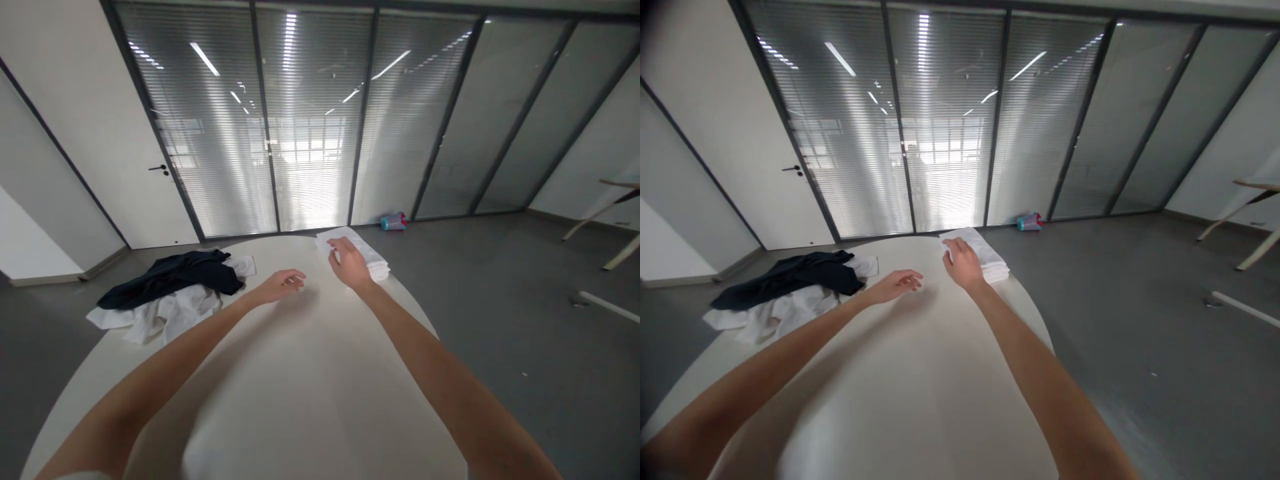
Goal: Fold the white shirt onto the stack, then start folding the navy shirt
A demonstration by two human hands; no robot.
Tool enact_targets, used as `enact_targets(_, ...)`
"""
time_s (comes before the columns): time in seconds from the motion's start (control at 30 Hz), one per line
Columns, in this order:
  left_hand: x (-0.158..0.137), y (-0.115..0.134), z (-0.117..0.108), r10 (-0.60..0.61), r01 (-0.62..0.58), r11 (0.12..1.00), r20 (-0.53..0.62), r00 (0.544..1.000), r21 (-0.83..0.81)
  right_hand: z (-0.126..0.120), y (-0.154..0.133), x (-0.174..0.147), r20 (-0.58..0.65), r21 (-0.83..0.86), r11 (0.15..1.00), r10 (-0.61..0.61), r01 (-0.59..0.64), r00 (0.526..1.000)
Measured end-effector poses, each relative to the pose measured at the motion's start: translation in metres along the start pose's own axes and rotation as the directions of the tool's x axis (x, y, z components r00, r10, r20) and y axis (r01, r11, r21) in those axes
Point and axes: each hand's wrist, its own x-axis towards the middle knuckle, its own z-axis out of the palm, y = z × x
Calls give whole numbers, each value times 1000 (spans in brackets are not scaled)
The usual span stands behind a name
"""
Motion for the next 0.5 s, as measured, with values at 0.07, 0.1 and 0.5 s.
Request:
enact_targets(0.07, -45, -8, -21, 76, -75, 978, 1, 997, 194, 17, -29, 2, 198, 139, 987, -106, 79, 974)
enact_targets(0.1, -65, -12, -31, 106, -90, 949, -36, 994, 303, 27, -42, 1, 291, 190, 978, -144, 91, 946)
enact_targets(0.5, -184, -69, -149, 77, 643, 522, -782, 618, 560, 120, -95, -46, 429, 273, 959, -193, 77, 883)
